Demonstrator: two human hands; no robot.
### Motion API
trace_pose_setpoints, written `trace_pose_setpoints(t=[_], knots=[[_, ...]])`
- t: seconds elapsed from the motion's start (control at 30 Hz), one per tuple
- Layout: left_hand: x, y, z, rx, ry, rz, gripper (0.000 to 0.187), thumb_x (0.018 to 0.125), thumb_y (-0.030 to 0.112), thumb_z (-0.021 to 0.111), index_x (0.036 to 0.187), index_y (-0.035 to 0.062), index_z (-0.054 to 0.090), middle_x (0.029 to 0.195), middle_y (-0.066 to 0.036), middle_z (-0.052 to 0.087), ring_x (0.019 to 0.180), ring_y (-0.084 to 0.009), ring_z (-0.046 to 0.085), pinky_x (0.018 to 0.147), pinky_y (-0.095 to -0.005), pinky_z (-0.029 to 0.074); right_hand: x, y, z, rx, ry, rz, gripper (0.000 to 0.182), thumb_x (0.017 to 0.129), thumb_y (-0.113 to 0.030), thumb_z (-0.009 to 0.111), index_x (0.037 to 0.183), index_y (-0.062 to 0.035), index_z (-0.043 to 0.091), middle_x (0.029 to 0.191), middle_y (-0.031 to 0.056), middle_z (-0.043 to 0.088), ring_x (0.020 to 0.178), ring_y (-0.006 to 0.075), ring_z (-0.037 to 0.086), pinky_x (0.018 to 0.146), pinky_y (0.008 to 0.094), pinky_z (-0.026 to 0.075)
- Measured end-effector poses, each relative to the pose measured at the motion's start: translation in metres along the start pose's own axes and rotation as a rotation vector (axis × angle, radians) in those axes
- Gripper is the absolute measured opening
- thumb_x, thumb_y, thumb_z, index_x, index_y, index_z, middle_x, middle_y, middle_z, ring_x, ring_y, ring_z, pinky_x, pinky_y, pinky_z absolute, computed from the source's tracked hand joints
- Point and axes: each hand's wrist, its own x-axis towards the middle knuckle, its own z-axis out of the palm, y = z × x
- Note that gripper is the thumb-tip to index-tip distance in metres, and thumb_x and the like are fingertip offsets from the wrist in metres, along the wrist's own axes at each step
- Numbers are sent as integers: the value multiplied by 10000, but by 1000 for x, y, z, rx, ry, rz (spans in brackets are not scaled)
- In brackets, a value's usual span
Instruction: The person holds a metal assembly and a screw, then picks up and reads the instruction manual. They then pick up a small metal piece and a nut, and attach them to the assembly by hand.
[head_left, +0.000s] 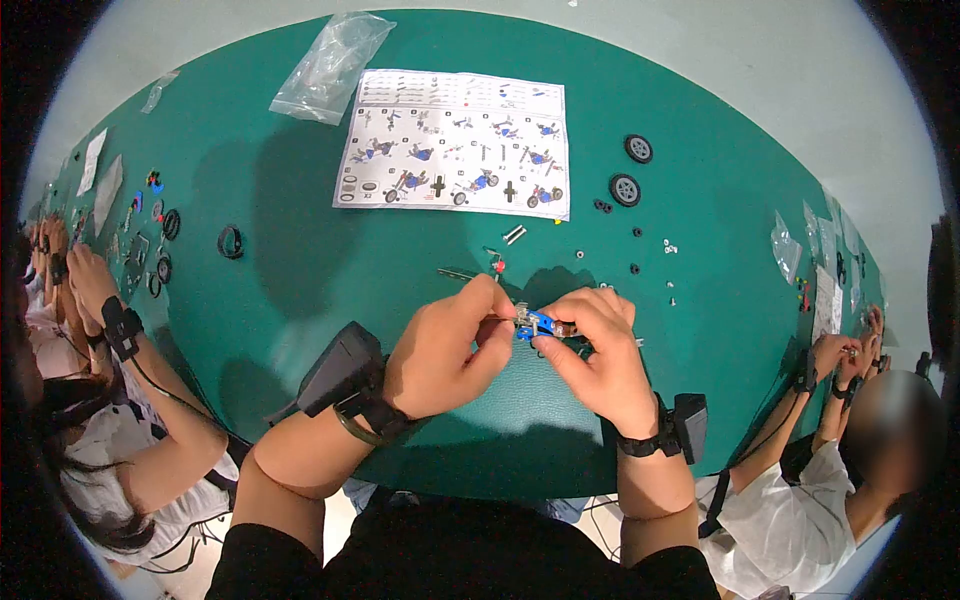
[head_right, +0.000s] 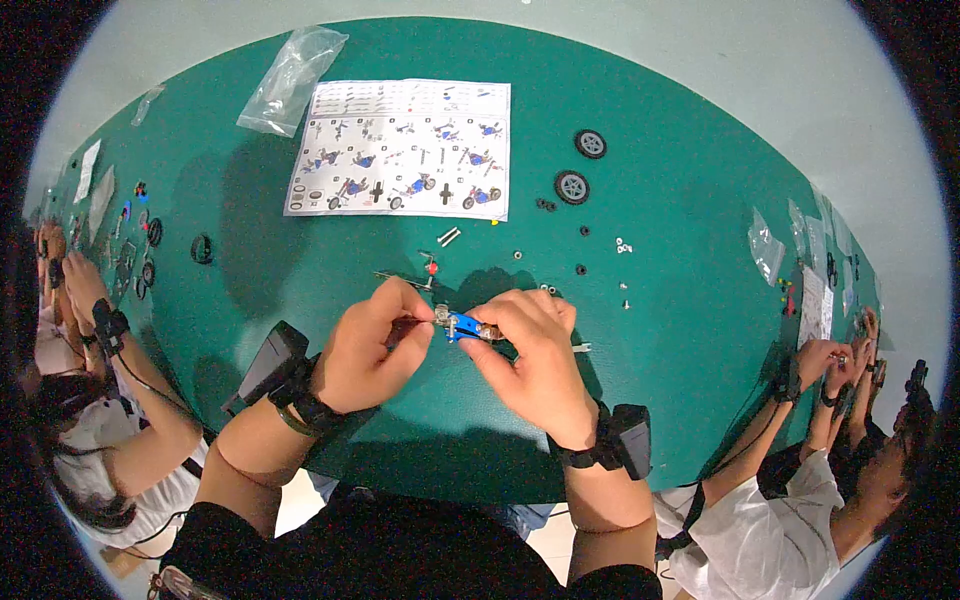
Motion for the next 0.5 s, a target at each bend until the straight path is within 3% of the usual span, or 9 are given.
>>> trace_pose_setpoints(t=[0.07, 0.5], knots=[[0, 1, 1, 36, -5, 15, 190, 846, 81, 612, 971, 35, 477, 696, -126, 583, 605, -254, 624, 522, -344, 461, 0, 0, -1, -8, -13, -5, 210, 742, -125, 743, 922, -103, 637, 878, 10, 617, 834, 196, 548, 811, 356, 309], [5, 2, -1, 128, -46, 103, 165, 872, 75, 623, 931, 40, 473, 645, -109, 555, 539, -260, 575, 496, -352, 434, 1, 5, -6, 47, -40, 21, 199, 754, -141, 736, 921, -98, 636, 891, 17, 620, 854, 206, 552, 833, 354, 320]])
